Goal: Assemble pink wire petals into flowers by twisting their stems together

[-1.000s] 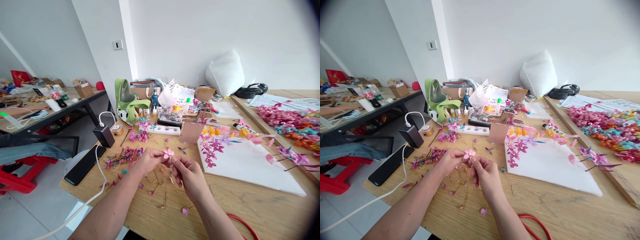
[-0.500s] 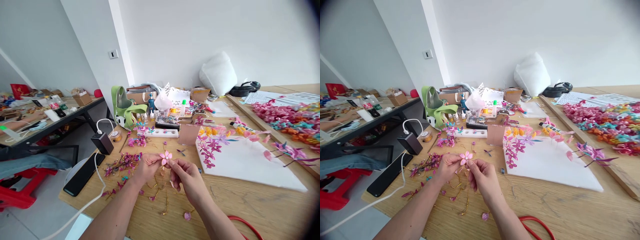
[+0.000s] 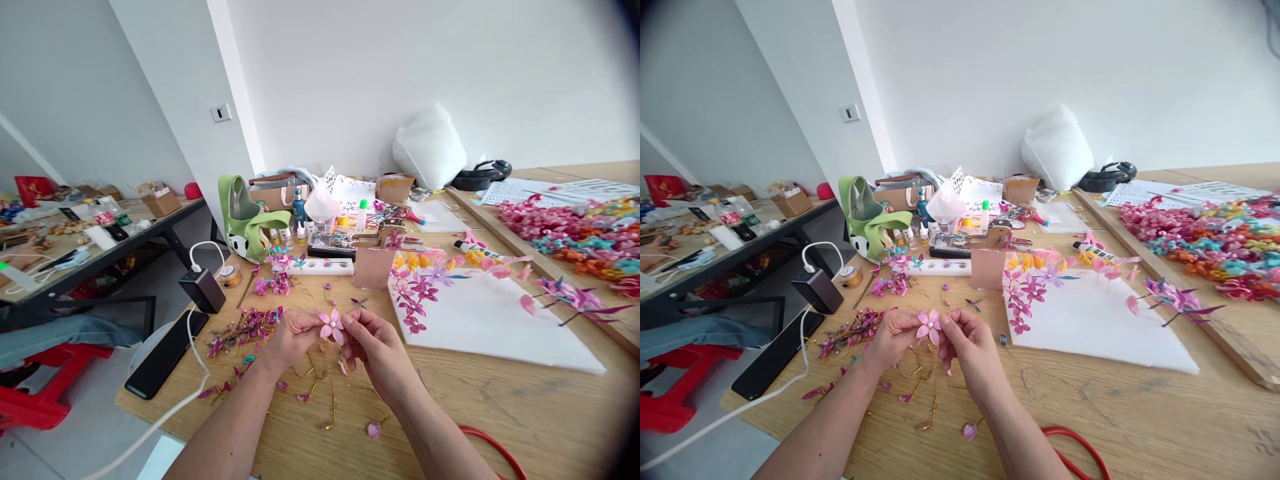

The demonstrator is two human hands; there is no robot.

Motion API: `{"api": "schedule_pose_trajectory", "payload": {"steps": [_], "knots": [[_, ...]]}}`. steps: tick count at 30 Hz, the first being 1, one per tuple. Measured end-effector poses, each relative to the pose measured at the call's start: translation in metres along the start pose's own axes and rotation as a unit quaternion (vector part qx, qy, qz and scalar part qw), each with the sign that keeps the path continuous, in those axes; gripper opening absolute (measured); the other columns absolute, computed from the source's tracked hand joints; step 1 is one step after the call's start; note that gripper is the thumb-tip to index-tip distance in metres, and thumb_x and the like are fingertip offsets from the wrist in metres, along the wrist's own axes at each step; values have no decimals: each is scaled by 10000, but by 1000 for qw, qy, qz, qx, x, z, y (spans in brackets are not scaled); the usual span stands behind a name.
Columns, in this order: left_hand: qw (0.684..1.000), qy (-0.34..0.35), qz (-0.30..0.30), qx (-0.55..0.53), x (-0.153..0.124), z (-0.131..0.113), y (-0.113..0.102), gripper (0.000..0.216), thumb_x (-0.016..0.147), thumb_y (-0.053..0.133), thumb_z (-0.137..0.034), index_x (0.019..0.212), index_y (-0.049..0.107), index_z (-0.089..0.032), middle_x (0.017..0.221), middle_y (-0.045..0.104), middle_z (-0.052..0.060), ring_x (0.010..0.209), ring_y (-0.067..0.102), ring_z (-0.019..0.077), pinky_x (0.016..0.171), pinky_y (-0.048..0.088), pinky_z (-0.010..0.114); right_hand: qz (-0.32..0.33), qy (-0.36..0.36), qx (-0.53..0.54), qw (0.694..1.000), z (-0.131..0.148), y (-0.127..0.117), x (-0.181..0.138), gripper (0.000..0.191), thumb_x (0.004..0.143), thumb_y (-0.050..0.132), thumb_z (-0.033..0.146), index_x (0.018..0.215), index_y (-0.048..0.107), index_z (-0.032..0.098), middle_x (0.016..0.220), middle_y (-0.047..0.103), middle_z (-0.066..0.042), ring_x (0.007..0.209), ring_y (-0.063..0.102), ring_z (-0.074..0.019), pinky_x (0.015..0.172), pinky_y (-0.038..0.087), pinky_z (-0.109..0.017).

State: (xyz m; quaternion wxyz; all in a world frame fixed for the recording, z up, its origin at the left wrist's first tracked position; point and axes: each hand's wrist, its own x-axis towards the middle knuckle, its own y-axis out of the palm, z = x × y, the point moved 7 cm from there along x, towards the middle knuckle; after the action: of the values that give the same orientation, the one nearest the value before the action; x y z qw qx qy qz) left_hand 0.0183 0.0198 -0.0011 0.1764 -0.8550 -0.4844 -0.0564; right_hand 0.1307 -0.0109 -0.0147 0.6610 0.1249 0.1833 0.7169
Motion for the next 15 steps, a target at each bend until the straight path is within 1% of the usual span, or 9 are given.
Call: {"api": "schedule_pose_trajectory", "payload": {"steps": [5, 12, 15], "knots": [[1000, -14, 14, 13, 0, 1, 1, 320, 816, 553, -447, 795, 765, -209, 803, 704, 85, 742, 601, 209, 750, 444, 300, 4, 12, 2, 1000, -1, 3, -1, 392, 680, 705, 509, 664, 504, 172, 552, 566, 25, 390, 454, -73, 331, 351, -176], [1000, 0, 19, 4, 0, 0, 2, 310, 830, 540, -431, 807, 766, -221, 792, 704, 80, 737, 597, 204, 746, 435, 298, 3, 9, -3, 1000, -2, 3, -1, 368, 715, 677, 482, 638, 492, 173, 517, 550, 37, 367, 438, -70, 327, 335, -180], [1000, -15, 15, 16, -1, 1, 2, 339, 824, 533, -457, 769, 767, -218, 777, 703, 83, 765, 603, 220, 782, 437, 315, 5, 12, 12, 1000, -2, 4, -2, 357, 717, 675, 468, 633, 491, 173, 518, 551, 37, 367, 440, -71, 329, 336, -182]]}}
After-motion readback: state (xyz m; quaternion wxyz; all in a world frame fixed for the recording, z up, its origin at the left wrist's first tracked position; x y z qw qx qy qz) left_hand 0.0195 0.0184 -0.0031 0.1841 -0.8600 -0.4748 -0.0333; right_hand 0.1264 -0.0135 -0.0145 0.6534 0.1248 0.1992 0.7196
